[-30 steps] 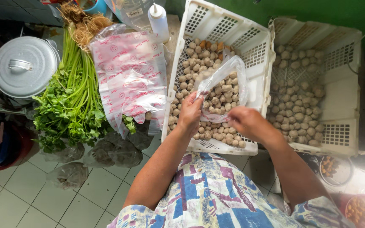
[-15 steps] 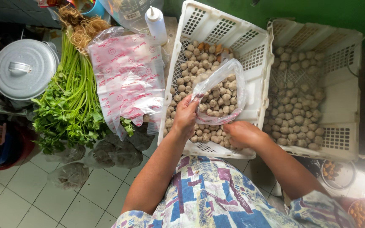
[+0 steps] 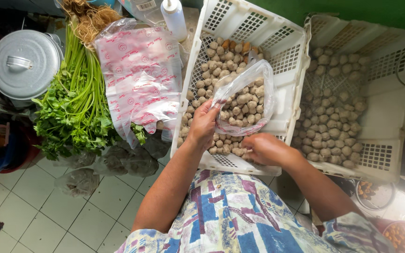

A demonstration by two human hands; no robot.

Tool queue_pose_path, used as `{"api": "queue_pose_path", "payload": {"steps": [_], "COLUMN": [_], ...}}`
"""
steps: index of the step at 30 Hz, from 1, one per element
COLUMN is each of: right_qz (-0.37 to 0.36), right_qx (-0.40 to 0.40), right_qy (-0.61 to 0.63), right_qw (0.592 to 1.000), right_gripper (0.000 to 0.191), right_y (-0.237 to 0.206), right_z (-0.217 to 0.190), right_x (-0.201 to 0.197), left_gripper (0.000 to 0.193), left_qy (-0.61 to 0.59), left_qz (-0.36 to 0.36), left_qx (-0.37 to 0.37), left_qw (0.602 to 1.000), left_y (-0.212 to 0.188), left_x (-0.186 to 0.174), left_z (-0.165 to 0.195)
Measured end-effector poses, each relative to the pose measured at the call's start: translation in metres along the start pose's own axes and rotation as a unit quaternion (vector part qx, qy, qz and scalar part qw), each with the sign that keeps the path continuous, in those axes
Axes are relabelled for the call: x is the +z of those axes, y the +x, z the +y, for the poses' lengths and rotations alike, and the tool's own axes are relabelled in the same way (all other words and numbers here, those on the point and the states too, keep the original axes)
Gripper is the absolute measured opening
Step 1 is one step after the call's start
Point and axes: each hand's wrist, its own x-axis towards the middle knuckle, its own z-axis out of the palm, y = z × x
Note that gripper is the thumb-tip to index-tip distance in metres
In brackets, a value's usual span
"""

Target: The person holds a clear plastic bag open inside a white crate and repeatedly places round ball-shaped food items from the crate into the bag, occasionally repositioning the bag and reaching into the crate for more items. They briefly carry a filled bag across the room and set it down, then resume filling another bag.

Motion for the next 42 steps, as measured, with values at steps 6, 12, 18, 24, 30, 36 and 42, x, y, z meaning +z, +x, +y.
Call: {"api": "queue_pose_path", "payload": {"steps": [6,12,18,24,30,36,42], "right_qz": [-0.077,-0.086,0.086,0.157,0.003,-0.162,-0.211], "right_qx": [-0.049,-0.022,-0.003,-0.042,-0.122,-0.171,-0.114], "right_qy": [-0.085,-0.059,0.206,0.064,-0.009,-0.013,0.116], "right_qw": [0.992,0.994,0.975,0.985,0.992,0.972,0.964], "right_gripper": [0.028,0.022,0.036,0.015,0.033,0.043,0.029], "right_y": [0.035,0.03,-0.002,0.0,0.046,0.063,0.04], "right_z": [0.011,-0.001,-0.001,0.005,0.011,0.016,0.0], "right_x": [0.038,0.024,-0.032,-0.011,0.054,0.05,0.021], "left_gripper": [0.025,0.025,0.025,0.025,0.024,0.024,0.023], "left_qy": [0.0,0.002,-0.028,-0.015,-0.025,-0.019,-0.037], "left_qz": [0.003,0.002,-0.006,-0.02,-0.031,-0.015,-0.017], "left_qx": [-0.005,0.006,-0.011,0.012,0.014,0.009,0.002], "left_qw": [1.0,1.0,1.0,1.0,0.999,1.0,0.999], "left_y": [0.001,0.003,0.002,0.003,0.005,0.004,0.004], "left_x": [-0.002,-0.004,-0.003,-0.002,-0.004,-0.004,-0.002], "left_z": [0.001,-0.002,-0.002,-0.001,-0.006,-0.004,-0.005]}}
